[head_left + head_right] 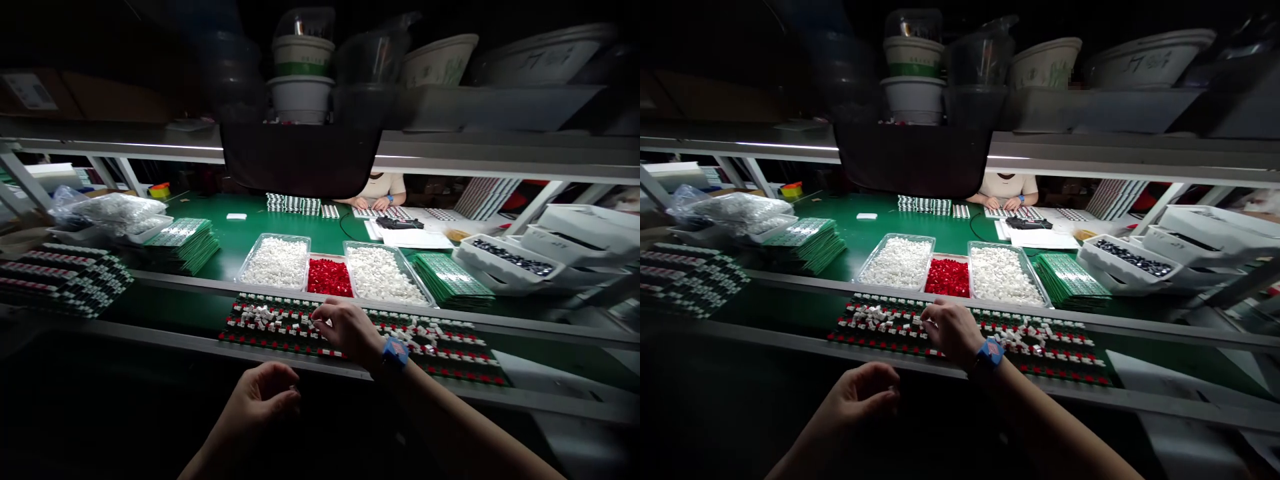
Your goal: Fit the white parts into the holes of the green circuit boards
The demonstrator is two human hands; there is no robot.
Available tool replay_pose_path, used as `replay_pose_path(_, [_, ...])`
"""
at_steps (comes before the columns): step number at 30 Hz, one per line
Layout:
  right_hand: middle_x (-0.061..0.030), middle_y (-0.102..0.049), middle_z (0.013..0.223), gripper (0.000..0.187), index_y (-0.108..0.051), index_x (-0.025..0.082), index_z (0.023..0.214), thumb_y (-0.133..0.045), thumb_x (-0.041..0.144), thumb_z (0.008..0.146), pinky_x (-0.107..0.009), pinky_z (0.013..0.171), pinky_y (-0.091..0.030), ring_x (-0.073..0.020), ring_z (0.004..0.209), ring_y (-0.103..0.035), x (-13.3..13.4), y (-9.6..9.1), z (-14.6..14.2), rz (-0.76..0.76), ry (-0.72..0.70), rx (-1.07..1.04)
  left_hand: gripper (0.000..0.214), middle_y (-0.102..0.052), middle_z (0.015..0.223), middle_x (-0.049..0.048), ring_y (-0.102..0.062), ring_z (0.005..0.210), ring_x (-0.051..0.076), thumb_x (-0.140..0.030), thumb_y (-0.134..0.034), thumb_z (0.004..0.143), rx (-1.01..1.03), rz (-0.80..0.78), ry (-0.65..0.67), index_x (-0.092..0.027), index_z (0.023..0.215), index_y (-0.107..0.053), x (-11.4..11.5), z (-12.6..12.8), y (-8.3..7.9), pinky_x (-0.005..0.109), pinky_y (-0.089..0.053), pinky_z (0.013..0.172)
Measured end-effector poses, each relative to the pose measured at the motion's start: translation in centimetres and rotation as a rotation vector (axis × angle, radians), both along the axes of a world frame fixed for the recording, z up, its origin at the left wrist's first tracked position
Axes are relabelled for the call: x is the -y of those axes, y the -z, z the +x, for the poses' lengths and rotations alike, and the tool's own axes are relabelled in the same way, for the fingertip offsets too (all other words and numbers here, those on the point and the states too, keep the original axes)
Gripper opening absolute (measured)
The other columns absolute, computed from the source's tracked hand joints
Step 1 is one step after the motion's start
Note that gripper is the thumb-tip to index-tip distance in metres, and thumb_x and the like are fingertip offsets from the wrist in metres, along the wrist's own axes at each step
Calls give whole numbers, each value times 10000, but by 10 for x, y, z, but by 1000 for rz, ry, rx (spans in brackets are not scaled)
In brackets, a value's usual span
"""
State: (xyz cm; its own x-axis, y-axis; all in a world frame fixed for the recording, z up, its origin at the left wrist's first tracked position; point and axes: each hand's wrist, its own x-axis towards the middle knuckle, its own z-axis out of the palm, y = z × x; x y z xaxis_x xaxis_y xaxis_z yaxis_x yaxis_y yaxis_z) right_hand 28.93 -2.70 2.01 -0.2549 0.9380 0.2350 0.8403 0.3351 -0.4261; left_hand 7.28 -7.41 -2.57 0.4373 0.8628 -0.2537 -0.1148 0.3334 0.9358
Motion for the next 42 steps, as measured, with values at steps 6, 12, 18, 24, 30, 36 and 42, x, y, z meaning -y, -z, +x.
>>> replay_pose_path(6, [-37,-636,795,151,-742,214,825,-597,172,819,-219,571,-344,-126,668,-574,-18,-1,-31,5,-102,153,363,-711,708,71,-658,646,190,-410,-820,586,-104,47,-34,-144,820,-742,1,-29,-1,273,-512,610])
replay_pose_path(12, [-34,-633,754,113,-743,196,735,-641,156,764,-227,530,-288,-117,623,-532,-28,-9,-43,-86,-163,248,343,-719,720,67,-659,637,183,-397,-802,604,-191,85,-154,-143,826,-741,-5,-47,3,272,-526,617])
replay_pose_path(18, [-41,-648,747,135,-716,172,691,-601,119,738,-232,518,-271,-118,601,-517,-30,-10,-47,-102,-161,249,289,-726,785,57,-652,657,162,-378,-702,720,-329,283,-170,-156,901,-739,-23,-65,-2,254,-519,650])
replay_pose_path(24, [-30,-633,723,116,-691,151,691,-585,108,710,-214,557,-332,-110,604,-514,-27,-5,-40,-81,-148,76,267,-721,741,50,-662,668,192,-378,-649,763,-561,470,-185,-144,875,-712,-39,-59,-21,260,-507,631])
replay_pose_path(30, [10,-587,633,76,-654,144,742,-583,168,732,-186,534,-352,-87,550,-492,-13,-7,-26,-48,-93,-229,133,-715,837,29,-652,800,187,-237,-570,820,-740,824,-60,-186,838,-691,-56,-41,-27,277,-483,762])
replay_pose_path(36, [24,-577,634,179,-674,153,827,-524,133,732,-173,512,-348,-71,519,-468,0,-1,-12,-91,-80,-343,127,-648,856,44,-606,860,190,-147,-541,830,-831,1030,72,-182,809,-662,-67,-29,-26,303,-468,809])
replay_pose_path(42, [-30,-646,763,215,-715,147,786,-506,119,750,-207,648,-418,-114,666,-571,4,1,-1,-76,-138,-271,128,-638,861,46,-584,880,202,-100,-538,823,-915,1067,168,-175,791,-636,-71,-26,-32,333,-461,837])
